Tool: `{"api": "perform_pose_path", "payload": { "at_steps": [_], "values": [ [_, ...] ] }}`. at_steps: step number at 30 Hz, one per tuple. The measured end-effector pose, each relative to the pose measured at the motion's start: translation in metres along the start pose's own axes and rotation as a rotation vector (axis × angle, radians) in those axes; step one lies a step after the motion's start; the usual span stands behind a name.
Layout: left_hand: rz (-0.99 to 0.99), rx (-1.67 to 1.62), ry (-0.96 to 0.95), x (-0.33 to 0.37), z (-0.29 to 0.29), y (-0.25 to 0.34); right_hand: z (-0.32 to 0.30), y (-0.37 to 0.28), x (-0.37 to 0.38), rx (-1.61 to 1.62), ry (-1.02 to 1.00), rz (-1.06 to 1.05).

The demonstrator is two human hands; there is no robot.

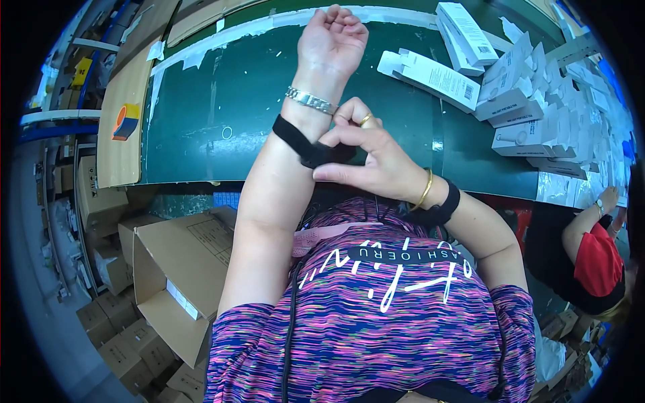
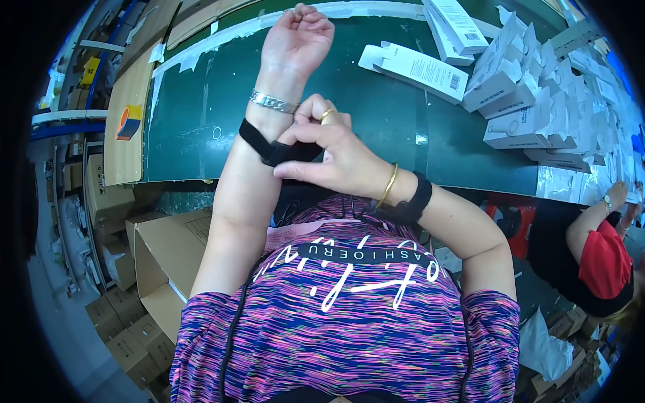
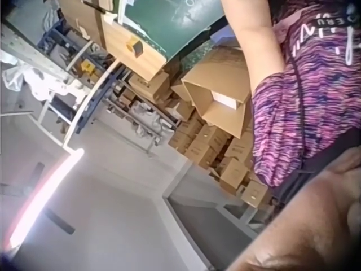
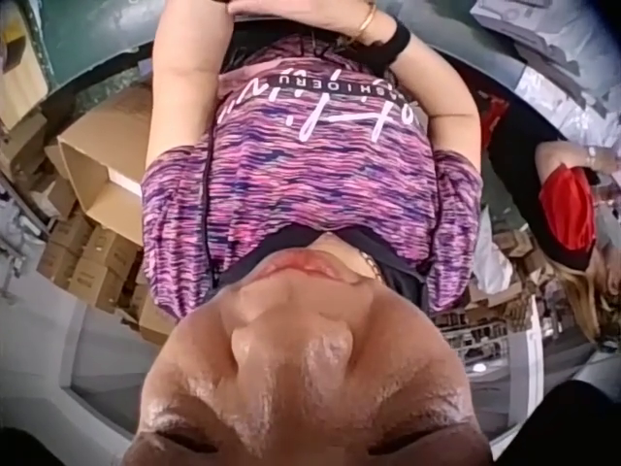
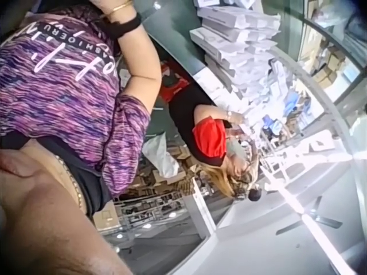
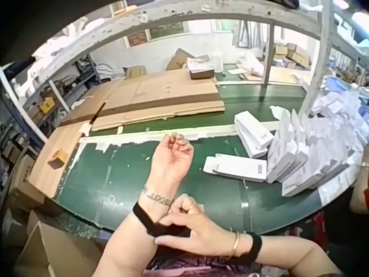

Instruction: The person picks up a scanner and a strap, threading the strap through the scanner and securing it to their wrist, then repeats the process for their other wrist.

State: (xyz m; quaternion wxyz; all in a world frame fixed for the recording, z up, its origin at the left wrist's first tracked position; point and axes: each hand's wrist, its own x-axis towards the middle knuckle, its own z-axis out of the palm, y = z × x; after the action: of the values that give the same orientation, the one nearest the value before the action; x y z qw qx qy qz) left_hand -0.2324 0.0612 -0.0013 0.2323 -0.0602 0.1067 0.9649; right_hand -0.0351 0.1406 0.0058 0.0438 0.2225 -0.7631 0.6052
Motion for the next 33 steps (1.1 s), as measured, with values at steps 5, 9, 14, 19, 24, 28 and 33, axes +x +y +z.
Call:
{"api": "perform_pose_path", "payload": {
  "at_steps": [5, 9, 14, 19, 24, 28, 33],
  "values": [
    [0.27, 0.721, -0.047, -0.018, 0.002, -0.025, -0.017, 0.004, 0.008, 0.149, 0.047, 0.144],
    [0.529, 1.535, -0.061, -0.023, 0.003, -0.036, -0.003, -0.004, 0.008, -0.265, 0.141, 0.062],
    [0.761, 2.08, -0.12, -0.014, -0.007, -0.033, 0.012, -0.013, 0.008, -0.534, 0.327, 0.065],
    [0.639, 2.268, -0.147, -0.007, -0.004, -0.03, 0.019, 0.001, 0.016, -0.303, 0.454, 0.021],
    [0.719, 2.471, -0.265, -0.021, -0.001, -0.03, 0.011, -0.003, 0.029, -0.485, 0.463, -0.162],
    [0.529, 2.603, -0.401, -0.034, -0.01, -0.038, 0.01, 0.005, 0.042, -0.57, 0.468, -0.198],
    [1.82, 2.948, -0.895, -0.016, -0.067, -0.017, 0.009, 0.001, 0.057, -0.597, 0.289, -0.23]
  ]
}}
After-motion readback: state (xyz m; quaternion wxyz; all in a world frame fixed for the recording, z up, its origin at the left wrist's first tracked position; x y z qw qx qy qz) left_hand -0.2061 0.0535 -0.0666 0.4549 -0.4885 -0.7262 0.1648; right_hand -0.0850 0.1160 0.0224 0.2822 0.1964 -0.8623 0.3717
